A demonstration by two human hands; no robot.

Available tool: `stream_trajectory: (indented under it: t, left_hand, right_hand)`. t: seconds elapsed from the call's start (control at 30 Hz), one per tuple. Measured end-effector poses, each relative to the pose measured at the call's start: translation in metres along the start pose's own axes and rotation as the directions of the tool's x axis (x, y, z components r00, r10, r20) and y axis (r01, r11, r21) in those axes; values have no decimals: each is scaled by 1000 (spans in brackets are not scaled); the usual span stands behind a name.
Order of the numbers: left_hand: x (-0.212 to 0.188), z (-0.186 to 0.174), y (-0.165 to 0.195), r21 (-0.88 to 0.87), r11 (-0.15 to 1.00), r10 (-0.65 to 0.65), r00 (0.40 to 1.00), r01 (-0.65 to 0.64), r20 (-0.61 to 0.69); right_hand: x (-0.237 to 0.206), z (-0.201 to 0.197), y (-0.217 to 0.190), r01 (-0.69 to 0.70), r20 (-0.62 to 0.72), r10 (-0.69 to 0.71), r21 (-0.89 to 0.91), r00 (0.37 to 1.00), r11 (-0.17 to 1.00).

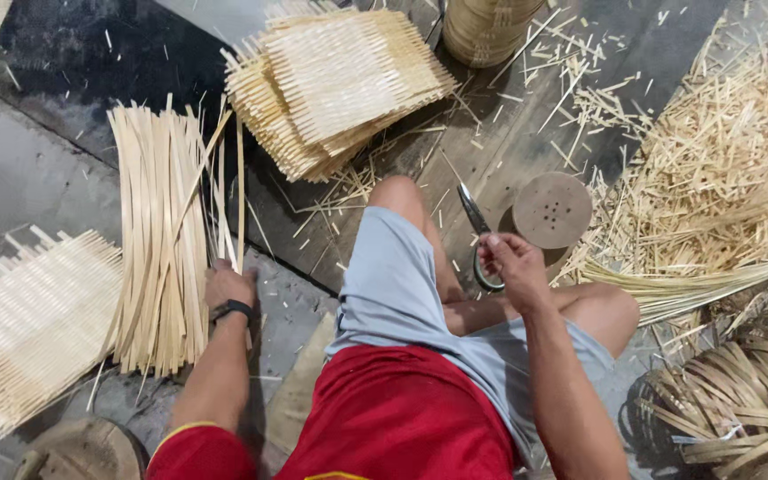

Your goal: The person sits on the floor and bends thin bamboo strips into circular rings, joining the ends by hand. The person uses shears to trim the ends of the strips and places the finished rings on the floor.

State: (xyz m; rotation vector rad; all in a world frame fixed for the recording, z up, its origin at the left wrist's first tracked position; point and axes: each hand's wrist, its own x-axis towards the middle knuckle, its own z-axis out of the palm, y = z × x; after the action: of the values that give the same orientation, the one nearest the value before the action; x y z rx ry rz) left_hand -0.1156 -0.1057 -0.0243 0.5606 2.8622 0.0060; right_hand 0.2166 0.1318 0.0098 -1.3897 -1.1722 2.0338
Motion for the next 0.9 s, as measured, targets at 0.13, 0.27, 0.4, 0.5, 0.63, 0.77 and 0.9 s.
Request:
stream_trajectory:
  t: [0.13,0.27,0.4,0.5,0.63,0.77,0.9]
  left_hand:
    - [-14,2,75,-569,776,286,956,-270,-64]
    - [-28,13,198,-776,488,610,792,-399,-23]
    - [-21,25,320,-807,349,744,665,-477,-71]
    - [8,45,404,-826,554,496,756,103,428]
    - [62,84,486,-892,263,415,791,368,449]
    - [101,108,528,-998,-40,276,960,-47,-57]
    - [131,107,553,-998,-58,285,959,12,-5]
  right_hand:
    - [15,-5,-5,86,-187,-126,-209,974,974]
    - [44,-28,-26,-16,-365,-501,-820,785,572]
    - [73,-41,-42,-208,-399,-487,-893,777,399]
    - [92,-41,-39,-219,-351,-641,-935,682,278]
    - [109,-45,-29,-293,-403,-610,-915,682,277]
    - [122,-58,-20,-296,-418,-583,-908,697,297]
    - [133,-71,-5,-319,-445,-539,-894,715,315]
